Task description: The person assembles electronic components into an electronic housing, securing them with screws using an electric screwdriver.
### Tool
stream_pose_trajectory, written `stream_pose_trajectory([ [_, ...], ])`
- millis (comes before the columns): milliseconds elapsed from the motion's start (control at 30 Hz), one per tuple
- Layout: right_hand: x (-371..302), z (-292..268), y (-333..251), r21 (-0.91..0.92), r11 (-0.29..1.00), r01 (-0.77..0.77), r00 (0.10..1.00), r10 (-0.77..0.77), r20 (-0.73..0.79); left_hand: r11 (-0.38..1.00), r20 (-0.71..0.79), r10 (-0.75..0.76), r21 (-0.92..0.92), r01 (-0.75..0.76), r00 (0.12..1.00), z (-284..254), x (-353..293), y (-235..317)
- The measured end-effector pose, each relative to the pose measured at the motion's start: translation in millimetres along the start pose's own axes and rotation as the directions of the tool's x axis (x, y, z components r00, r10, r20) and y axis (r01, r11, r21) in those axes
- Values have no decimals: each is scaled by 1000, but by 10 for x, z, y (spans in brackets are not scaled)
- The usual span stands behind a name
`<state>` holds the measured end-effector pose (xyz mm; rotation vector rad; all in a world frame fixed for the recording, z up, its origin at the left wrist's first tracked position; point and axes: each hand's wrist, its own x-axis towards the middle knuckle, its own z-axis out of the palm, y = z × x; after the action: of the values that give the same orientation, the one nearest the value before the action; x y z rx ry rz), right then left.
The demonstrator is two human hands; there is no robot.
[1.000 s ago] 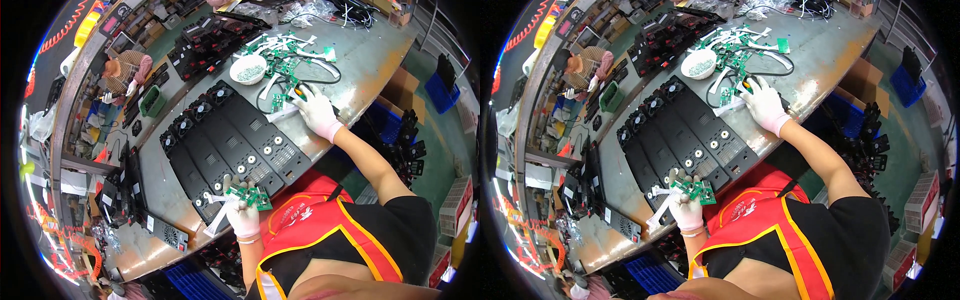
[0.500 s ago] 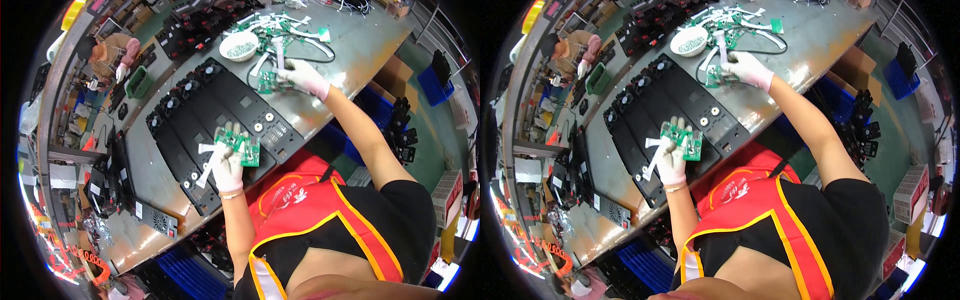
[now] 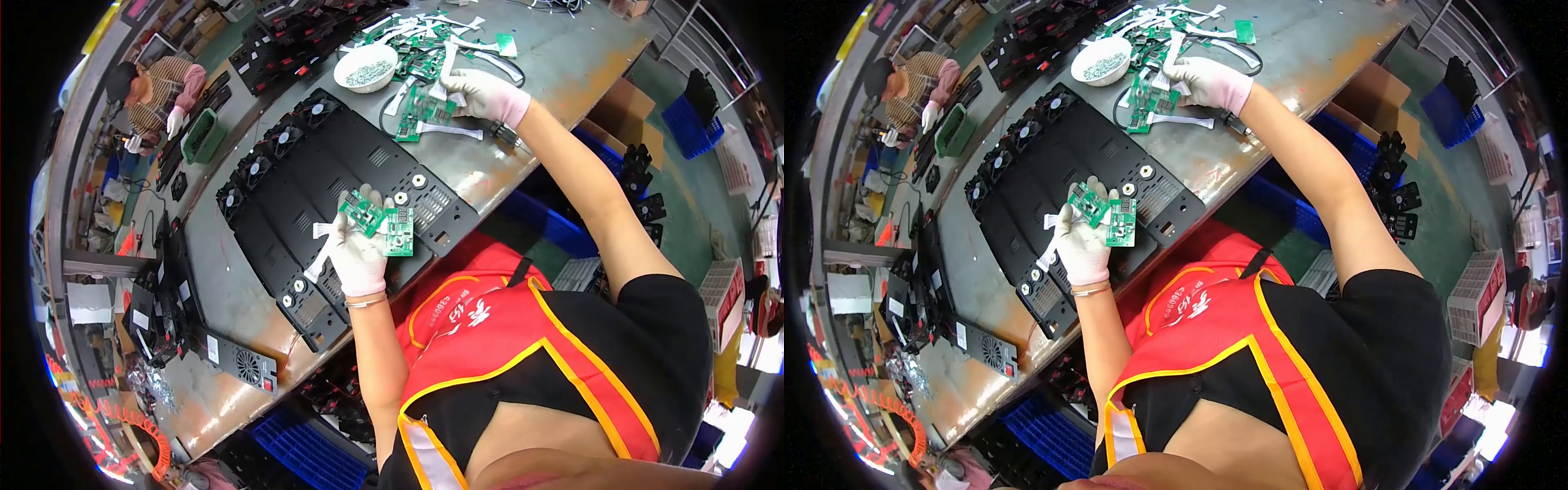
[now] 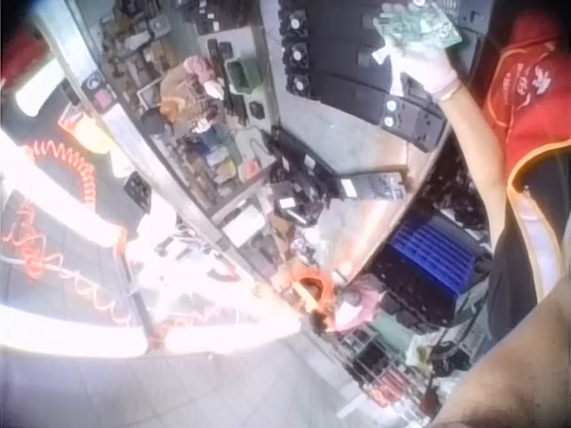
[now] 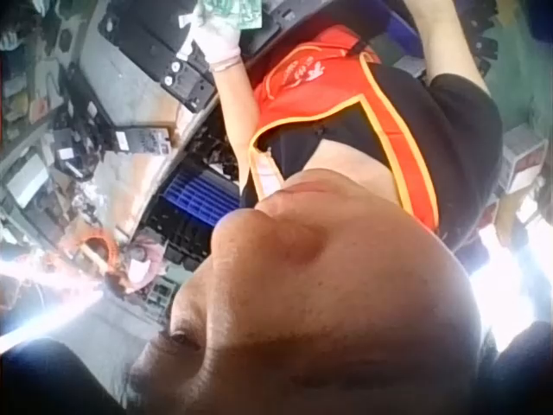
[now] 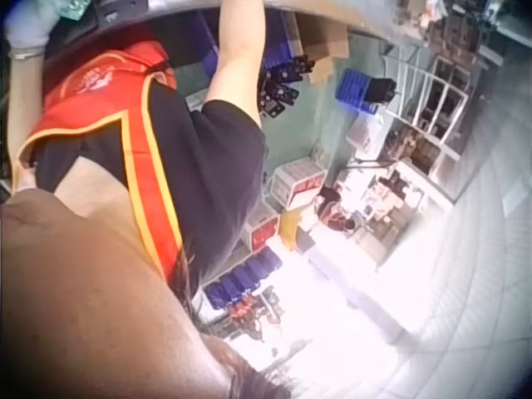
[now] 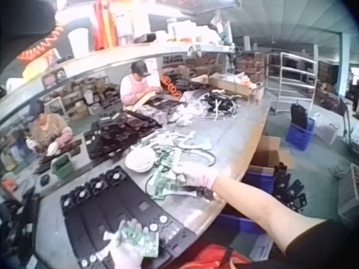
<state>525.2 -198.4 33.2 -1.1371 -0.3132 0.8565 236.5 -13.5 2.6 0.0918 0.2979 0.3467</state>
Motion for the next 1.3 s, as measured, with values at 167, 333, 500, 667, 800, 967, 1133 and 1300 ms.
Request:
stream_pose_trajectory([
  [167,44,-25,232,-733,676,76,979,-190,-74,993,53,-78,93,73,996,4,110,-112],
  [333,-52,140,332,-929,358,93,913,-403,-64,961,77,-77,273,53,994,73,85,-228],
  [500,-413,638,46,-668,675,313,883,-466,-58,928,23,-88,365,73,996,88,151,-370],
  [667,-928,1337,176,-564,740,366,926,-350,143,930,262,-169,362,66,950,15,97,-436],
  [800,-959,1280,325,-753,524,398,908,-345,240,872,357,31,448,-200,934,376,-129,-474],
  [967,-913,1227,457,-742,517,427,903,-279,326,822,165,29,557,-118,986,160,-62,-402],
  [1133,-534,705,482,-910,242,337,861,-471,193,951,-38,104,297,-88,994,98,-17,-228],
  [1300,-364,328,686,-991,-134,14,892,-447,73,952,9,153,268,-150,988,172,-47,-149],
])
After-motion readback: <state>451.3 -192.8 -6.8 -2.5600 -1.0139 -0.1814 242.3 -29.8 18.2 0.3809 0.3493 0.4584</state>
